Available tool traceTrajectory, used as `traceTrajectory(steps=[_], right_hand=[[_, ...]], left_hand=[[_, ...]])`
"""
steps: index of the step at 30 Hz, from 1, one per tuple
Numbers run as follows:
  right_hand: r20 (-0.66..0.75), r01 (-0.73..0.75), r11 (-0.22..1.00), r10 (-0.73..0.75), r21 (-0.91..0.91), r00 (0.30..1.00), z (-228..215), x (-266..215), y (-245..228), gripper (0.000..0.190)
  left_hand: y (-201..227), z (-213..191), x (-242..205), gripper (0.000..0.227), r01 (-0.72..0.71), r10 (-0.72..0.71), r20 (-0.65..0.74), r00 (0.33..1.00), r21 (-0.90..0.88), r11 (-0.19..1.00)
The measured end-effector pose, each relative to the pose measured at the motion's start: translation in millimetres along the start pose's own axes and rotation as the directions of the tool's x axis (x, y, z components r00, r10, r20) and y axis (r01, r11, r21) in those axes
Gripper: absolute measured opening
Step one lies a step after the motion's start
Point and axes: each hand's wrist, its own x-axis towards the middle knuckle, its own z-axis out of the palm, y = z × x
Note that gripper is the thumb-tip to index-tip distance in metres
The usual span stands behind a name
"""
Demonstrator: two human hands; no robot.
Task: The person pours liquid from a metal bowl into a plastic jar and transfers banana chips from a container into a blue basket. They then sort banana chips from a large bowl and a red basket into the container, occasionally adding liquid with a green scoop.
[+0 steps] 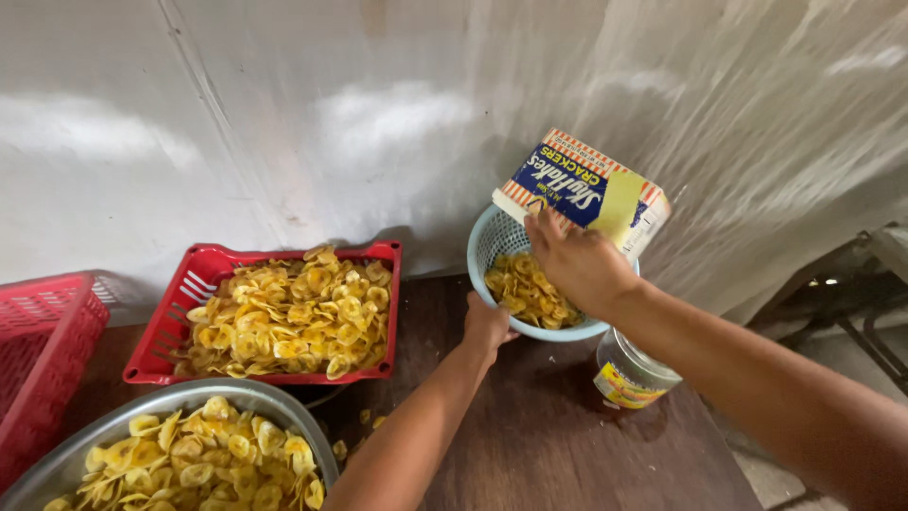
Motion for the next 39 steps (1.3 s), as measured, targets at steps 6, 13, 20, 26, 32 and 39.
traceTrajectory(steps=[6, 13, 20, 26, 32, 39], right_hand=[[0.048, -0.016, 0.998, 0.013, 0.062, 0.999, -4.5, 1.8, 6.7, 0.061], [0.034, -0.029, 0.996, 0.027, 0.085, 0.999, -7.6, 3.0, 7.4, 0.061], [0.07, -0.149, 0.978, 0.14, 0.145, 0.988, -12.1, -3.9, 23.2, 0.065], [0.065, -0.124, 0.976, 0.114, 0.181, 0.991, -19.6, -5.4, 19.7, 0.073], [0.062, -0.114, 0.966, 0.102, 0.23, 0.993, -26.2, -12.6, 18.1, 0.069], [0.077, -0.187, 0.955, 0.174, 0.23, 0.982, -31.3, -13.3, 29.2, 0.07]], left_hand=[[-1.4, 19.8, 5.4, 0.046, -0.035, 0.034, -0.019, 0.999, -0.069, 0.997], [12.5, -15.1, -10.7, 0.038, -0.076, 0.078, 0.002, 0.997, 0.257, 0.963], [31.2, -106.1, -50.9, 0.044, -0.023, 0.695, 0.365, 0.62, 0.893, -0.449], [40.6, -124.1, -40.8, 0.029, -0.014, 0.679, 0.315, 0.663, 0.912, -0.409], [65.3, -139.5, -26.4, 0.039, -0.13, 0.692, 0.229, 0.685, 0.973, -0.193], [108.4, -221.4, 21.8, 0.031, -0.187, 0.726, 0.189, 0.661, 0.979, -0.084]])
